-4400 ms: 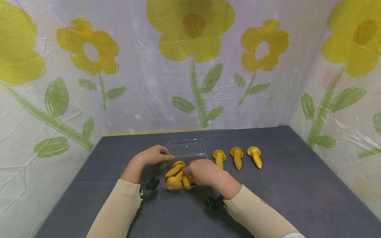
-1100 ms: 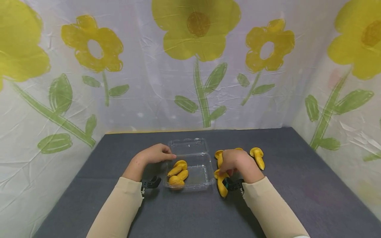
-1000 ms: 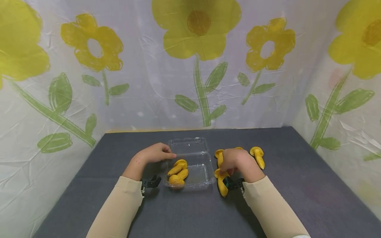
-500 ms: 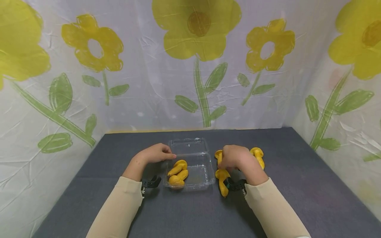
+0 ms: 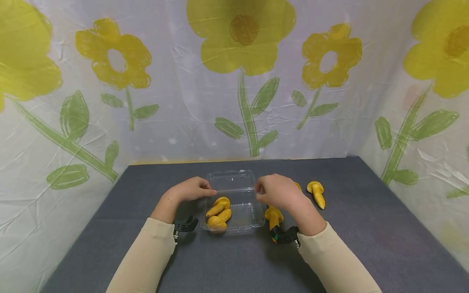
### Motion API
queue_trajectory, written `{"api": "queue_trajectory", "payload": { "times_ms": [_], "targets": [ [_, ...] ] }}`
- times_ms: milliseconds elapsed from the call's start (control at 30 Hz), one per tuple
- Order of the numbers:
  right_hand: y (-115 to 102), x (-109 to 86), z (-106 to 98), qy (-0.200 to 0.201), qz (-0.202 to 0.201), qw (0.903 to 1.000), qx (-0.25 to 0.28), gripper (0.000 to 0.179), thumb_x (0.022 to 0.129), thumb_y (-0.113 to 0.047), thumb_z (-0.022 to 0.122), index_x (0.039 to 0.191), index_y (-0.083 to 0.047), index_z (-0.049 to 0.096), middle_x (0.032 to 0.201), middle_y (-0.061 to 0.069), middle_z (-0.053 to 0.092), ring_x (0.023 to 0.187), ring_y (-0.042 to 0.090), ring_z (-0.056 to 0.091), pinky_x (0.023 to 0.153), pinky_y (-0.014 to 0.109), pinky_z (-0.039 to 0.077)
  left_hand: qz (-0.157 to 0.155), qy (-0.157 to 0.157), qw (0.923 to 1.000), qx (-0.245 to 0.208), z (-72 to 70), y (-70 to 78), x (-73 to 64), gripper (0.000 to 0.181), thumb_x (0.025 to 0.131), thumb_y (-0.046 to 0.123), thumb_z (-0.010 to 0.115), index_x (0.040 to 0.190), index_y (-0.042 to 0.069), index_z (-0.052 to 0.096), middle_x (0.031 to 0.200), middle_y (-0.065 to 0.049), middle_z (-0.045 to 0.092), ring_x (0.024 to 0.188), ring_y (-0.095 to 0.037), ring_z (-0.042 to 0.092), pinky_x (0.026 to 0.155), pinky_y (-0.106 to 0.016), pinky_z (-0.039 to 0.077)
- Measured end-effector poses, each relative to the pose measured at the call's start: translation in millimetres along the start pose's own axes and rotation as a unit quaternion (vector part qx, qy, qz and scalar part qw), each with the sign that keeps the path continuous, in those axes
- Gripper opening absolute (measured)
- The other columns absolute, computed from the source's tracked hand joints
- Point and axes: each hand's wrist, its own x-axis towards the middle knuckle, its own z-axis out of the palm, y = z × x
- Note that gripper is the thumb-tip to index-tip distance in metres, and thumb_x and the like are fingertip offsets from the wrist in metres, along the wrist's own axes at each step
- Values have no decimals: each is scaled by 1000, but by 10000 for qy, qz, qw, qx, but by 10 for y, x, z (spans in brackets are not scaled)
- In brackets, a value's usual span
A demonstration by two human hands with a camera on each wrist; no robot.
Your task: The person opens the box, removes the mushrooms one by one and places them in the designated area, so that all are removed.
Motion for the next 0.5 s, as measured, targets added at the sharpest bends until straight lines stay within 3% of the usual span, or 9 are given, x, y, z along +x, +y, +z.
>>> {"api": "queue_trajectory", "payload": {
  "times_ms": [267, 400, 500],
  "targets": [
    [-201, 108, 264, 100, -391, 9988, -285, 22, 95, -23, 75, 114, -12, 73, 79, -6, 63, 64, 12, 57, 60, 34, 49, 6, -8, 10000, -27, 8, -8, -8, 31, 100, 37, 69, 94, 6, 72, 74, -1, 53, 62, -16, 42, 60, -33, 36],
    [-313, 166, 438, 240, -755, 9956, -500, 34, 94, -25, 77, 125, -11, 71, 108, 1, 71, 85, 17, 67, 66, 34, 54, 18, 0, 10000, -26, 5, -3, -8, 31, 100, 37, 68, 94, 7, 72, 74, -1, 54, 62, -16, 43, 61, -33, 37],
    [-372, 195, 538, 238, -1019, 9935, -454, 44, 95, -25, 75, 136, -12, 66, 131, 4, 66, 109, 22, 67, 74, 36, 56, 64, -12, 10000, -22, 3, 0, -3, 32, 100, 37, 68, 93, 6, 72, 73, -1, 53, 61, -16, 42, 60, -33, 37]
  ]
}}
